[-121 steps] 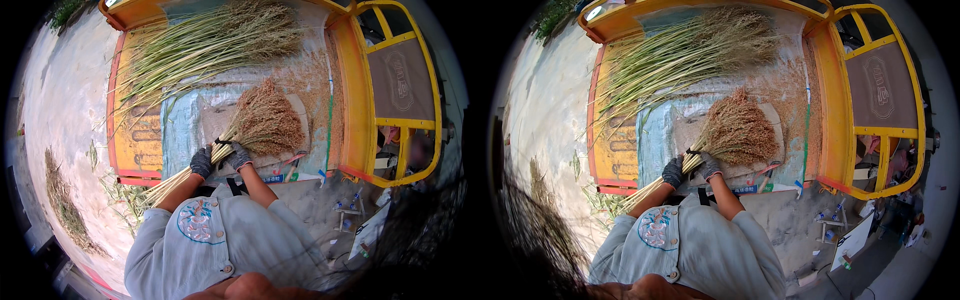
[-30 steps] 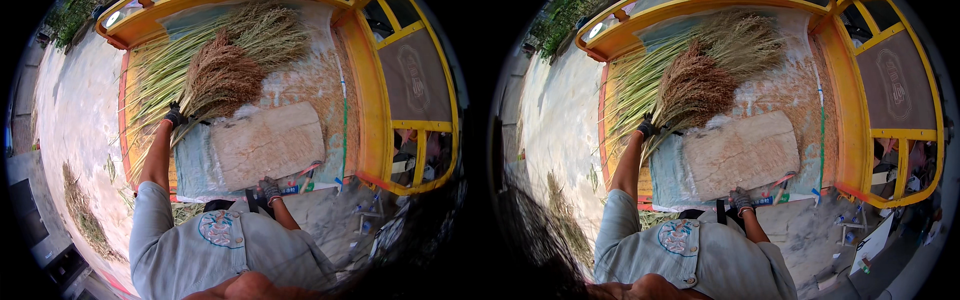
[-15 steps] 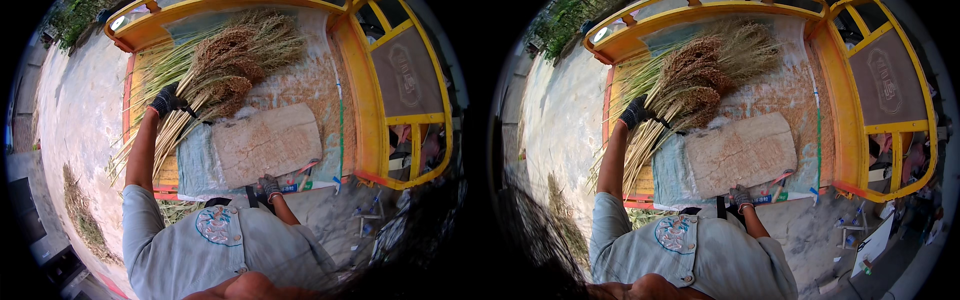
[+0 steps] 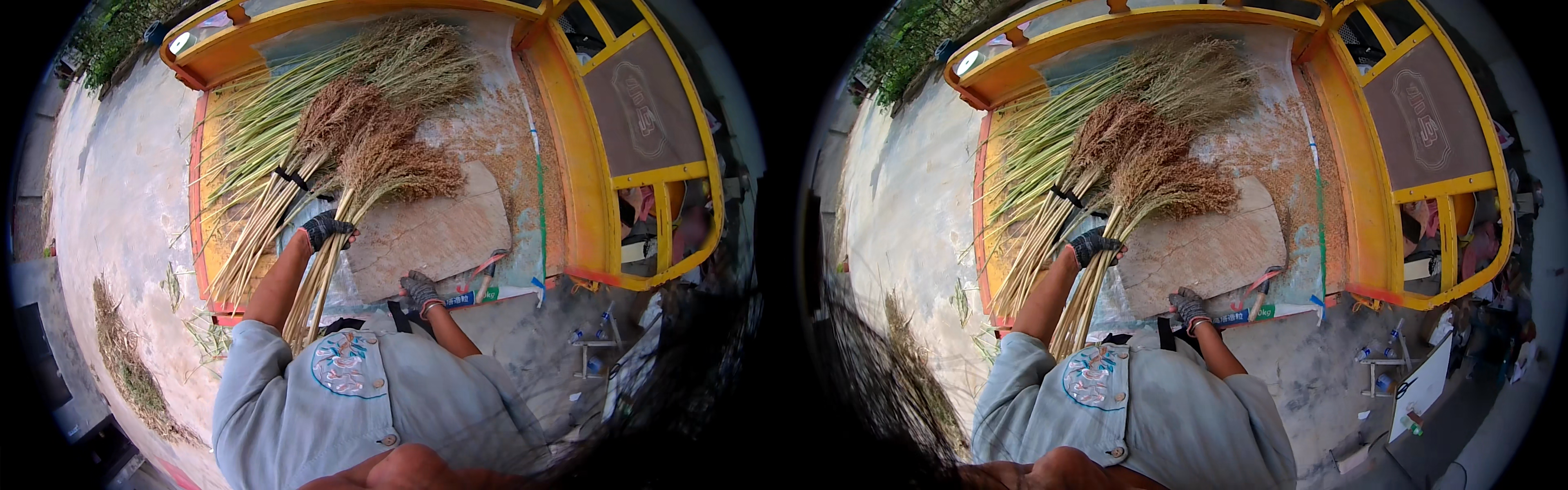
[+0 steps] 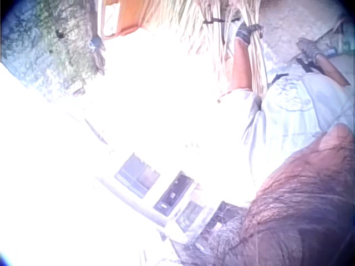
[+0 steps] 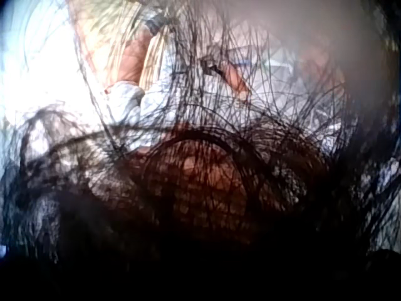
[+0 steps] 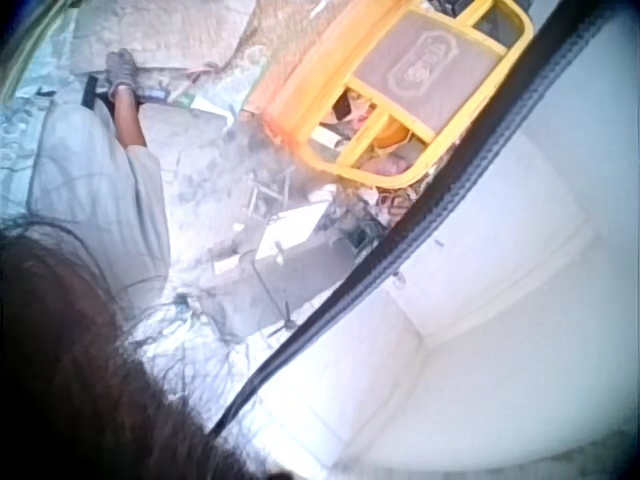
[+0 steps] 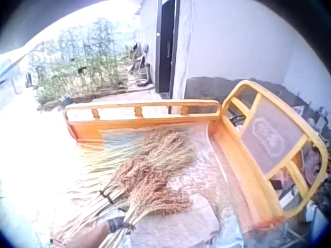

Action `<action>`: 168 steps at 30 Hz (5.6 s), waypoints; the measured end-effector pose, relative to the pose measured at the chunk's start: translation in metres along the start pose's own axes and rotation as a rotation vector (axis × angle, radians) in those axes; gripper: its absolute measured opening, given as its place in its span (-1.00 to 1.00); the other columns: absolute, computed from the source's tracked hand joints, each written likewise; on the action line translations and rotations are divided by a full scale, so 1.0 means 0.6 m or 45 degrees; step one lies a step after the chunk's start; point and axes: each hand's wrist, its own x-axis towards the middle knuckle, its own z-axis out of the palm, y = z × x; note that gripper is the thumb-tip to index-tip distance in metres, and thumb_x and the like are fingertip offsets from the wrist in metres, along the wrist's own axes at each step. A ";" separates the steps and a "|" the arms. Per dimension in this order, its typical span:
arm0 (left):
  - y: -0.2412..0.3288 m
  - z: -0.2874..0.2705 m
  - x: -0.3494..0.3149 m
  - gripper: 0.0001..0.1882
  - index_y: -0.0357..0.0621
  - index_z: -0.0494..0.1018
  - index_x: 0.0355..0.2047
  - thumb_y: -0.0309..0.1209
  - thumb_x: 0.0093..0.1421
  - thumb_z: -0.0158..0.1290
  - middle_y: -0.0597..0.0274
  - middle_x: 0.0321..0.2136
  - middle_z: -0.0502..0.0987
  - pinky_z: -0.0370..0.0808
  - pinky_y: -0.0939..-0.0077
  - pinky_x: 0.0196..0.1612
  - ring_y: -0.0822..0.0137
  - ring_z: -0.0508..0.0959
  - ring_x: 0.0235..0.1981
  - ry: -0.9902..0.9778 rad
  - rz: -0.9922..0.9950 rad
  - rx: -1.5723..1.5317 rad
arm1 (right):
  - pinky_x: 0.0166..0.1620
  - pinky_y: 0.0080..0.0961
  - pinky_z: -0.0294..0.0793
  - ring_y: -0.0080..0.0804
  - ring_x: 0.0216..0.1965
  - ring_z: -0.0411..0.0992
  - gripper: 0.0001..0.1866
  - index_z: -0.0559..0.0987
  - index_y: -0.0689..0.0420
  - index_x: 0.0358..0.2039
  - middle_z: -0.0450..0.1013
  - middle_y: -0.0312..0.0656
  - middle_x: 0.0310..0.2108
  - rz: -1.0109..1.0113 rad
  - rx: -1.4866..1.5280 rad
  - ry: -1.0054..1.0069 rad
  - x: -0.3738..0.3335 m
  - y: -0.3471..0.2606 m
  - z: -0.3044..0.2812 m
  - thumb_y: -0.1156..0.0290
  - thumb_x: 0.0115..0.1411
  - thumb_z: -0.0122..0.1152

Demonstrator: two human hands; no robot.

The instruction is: The person bundles harvested grain stalks and repeatedly strikes them against a wooden board on a yellow cart to separate the grain. They then carry the bundles to a nearby area and return to continue threshing additional stalks.

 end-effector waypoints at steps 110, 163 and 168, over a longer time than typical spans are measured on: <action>-0.245 0.062 0.026 -0.68 -0.23 0.44 -0.26 -0.28 0.03 0.11 0.21 -0.51 0.52 0.47 0.49 -0.36 0.44 0.49 -0.50 0.227 -0.097 1.150 | -0.61 -0.44 0.35 -0.38 -0.69 0.32 -0.69 0.36 0.03 -0.56 0.33 -0.27 -0.70 0.210 0.954 0.011 0.051 -0.013 0.082 0.09 0.16 0.01; -0.052 -0.212 0.043 -0.49 -0.16 0.38 -0.09 -0.12 -0.01 0.07 -0.11 -0.13 0.42 0.32 0.25 -0.01 -0.01 0.40 -0.08 0.979 -0.014 1.791 | -0.28 -0.28 0.43 -0.25 -0.48 0.37 -0.75 0.42 0.11 -0.52 0.44 -0.14 -0.52 0.240 0.738 -0.064 0.053 0.012 0.042 0.18 0.11 0.02; -0.038 -0.188 0.040 -0.39 -0.19 0.37 -0.05 0.00 0.01 0.03 -0.14 -0.11 0.41 0.30 0.26 0.02 -0.01 0.39 -0.05 1.025 -0.097 1.724 | -0.27 -0.33 0.40 -0.26 -0.47 0.37 -0.62 0.50 0.15 -0.56 0.45 -0.13 -0.51 0.189 0.703 -0.057 0.066 0.025 0.045 0.07 0.11 0.00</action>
